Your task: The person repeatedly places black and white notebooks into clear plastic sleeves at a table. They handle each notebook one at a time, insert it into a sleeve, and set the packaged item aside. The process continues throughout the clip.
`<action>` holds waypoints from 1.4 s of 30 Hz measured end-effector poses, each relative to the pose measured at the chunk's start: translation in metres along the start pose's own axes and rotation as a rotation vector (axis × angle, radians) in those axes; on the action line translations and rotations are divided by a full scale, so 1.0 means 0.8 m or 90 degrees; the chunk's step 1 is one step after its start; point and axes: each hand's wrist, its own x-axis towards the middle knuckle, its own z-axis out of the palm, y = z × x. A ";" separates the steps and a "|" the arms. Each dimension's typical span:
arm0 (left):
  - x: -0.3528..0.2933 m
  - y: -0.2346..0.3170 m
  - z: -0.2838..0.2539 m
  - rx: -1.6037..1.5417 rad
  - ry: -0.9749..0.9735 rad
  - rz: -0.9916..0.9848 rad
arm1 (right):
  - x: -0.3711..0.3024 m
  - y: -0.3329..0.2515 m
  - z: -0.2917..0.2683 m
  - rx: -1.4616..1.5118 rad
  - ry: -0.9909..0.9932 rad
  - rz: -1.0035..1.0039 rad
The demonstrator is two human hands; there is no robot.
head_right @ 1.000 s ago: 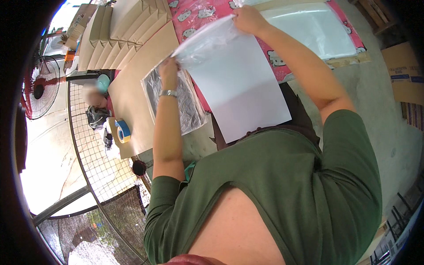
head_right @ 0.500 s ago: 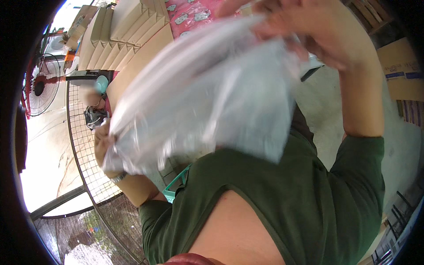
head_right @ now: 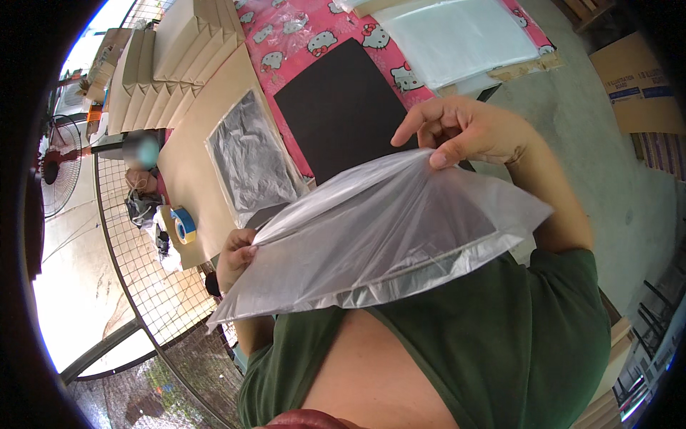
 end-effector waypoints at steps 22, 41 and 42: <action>0.177 -0.255 -0.078 -0.354 -0.068 0.020 | 0.049 0.196 -0.126 0.198 0.097 0.125; 0.135 -0.227 -0.068 -0.058 0.047 0.195 | 0.016 0.125 -0.067 -0.479 0.111 0.127; 0.118 -0.198 -0.044 -0.020 0.028 0.263 | 0.007 0.107 -0.048 -0.560 0.114 0.045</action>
